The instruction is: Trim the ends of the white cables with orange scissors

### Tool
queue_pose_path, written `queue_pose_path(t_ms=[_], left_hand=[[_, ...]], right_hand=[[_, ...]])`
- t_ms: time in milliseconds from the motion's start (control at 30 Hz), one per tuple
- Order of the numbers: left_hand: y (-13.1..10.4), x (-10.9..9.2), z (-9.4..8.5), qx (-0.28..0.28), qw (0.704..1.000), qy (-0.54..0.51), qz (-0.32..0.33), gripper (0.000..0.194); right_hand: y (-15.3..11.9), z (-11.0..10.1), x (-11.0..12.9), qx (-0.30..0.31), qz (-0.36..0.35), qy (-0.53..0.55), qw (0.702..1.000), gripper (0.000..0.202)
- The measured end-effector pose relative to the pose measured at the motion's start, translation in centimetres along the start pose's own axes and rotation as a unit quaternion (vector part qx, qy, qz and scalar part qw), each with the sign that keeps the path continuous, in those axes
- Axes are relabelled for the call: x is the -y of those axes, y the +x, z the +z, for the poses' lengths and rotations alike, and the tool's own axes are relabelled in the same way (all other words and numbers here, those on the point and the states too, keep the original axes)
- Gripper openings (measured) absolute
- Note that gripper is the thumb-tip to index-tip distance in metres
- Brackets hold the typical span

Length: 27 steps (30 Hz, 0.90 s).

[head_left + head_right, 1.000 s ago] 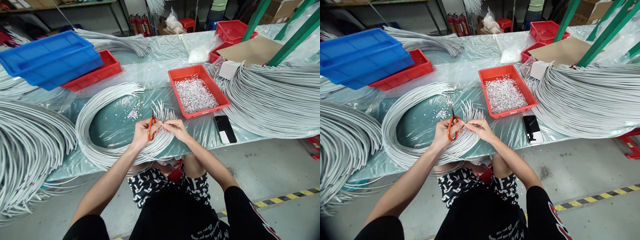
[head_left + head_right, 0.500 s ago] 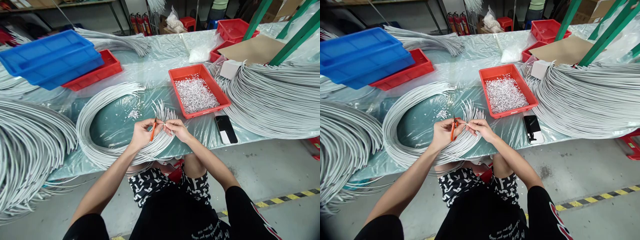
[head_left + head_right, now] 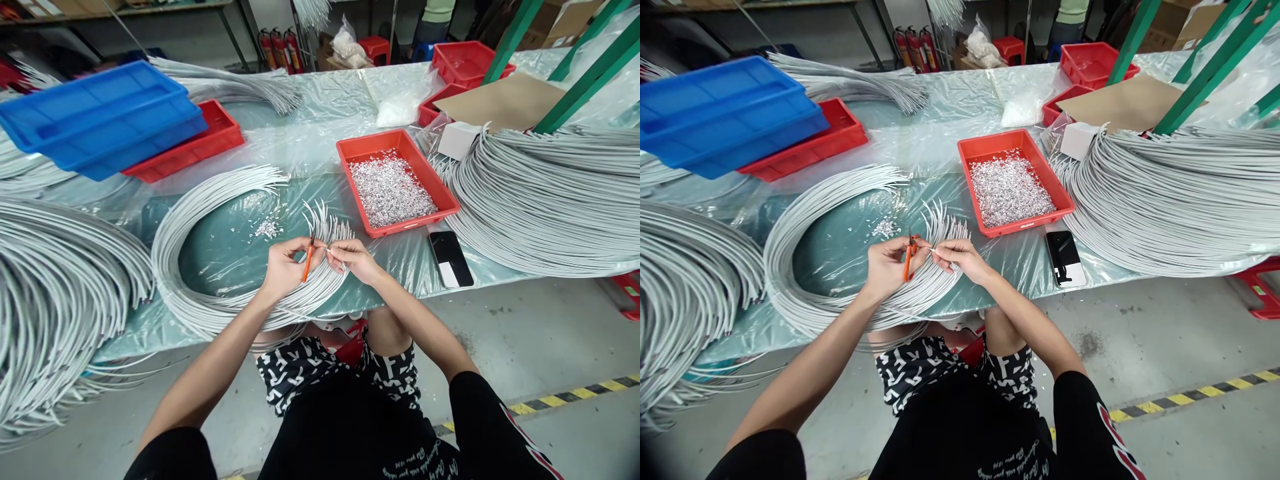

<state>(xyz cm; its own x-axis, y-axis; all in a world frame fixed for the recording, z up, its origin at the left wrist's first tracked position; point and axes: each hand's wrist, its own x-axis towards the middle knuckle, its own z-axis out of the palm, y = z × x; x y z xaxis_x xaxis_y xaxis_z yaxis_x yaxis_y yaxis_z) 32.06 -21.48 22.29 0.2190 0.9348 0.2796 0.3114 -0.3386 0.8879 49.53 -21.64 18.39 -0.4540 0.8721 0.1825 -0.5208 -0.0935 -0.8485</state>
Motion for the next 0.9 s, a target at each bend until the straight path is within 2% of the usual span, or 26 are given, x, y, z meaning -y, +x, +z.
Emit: queue_pose_path(t_ms=[133, 233, 333, 433, 567, 667, 800, 900], left_hand=[[0.0, -0.4, 0.0, -0.026, 1.000, -0.009, 0.000, 0.017], [0.5, -0.7, -0.6, -0.042, 0.999, -0.007, -0.002, 0.015], [2.2, -0.1, -2.5, -0.061, 0.998, 0.020, -0.003, 0.015], [4.6, 2.0, -5.2, -0.085, 0.994, 0.064, -0.034, 0.017], [6.6, 6.1, -8.6, -0.111, 0.977, 0.116, -0.139, 0.019], [6.7, 8.4, -9.8, -0.098, 0.965, 0.171, -0.171, 0.027], [6.6, 9.4, -10.1, -0.098, 0.956, 0.241, -0.137, 0.030], [6.7, 9.2, -10.2, -0.108, 0.954, 0.247, -0.135, 0.030]], right_hand=[[-0.1, -0.1, 0.0, 0.028, 0.003, -0.009, 1.000, 0.039], [-0.2, -0.3, -0.2, 0.028, -0.011, -0.022, 0.999, 0.035], [-0.2, -0.6, -0.5, 0.018, -0.034, -0.036, 0.999, 0.031], [-0.3, -0.7, -0.7, -0.002, -0.048, -0.062, 0.997, 0.029], [-0.3, -0.6, -0.4, -0.050, -0.075, -0.117, 0.989, 0.033], [-0.2, -0.6, 0.0, -0.088, -0.105, -0.174, 0.975, 0.036], [-0.6, -0.2, 0.2, -0.172, -0.115, -0.245, 0.947, 0.037], [-2.8, 1.5, -0.2, -0.245, -0.083, -0.184, 0.948, 0.035]])
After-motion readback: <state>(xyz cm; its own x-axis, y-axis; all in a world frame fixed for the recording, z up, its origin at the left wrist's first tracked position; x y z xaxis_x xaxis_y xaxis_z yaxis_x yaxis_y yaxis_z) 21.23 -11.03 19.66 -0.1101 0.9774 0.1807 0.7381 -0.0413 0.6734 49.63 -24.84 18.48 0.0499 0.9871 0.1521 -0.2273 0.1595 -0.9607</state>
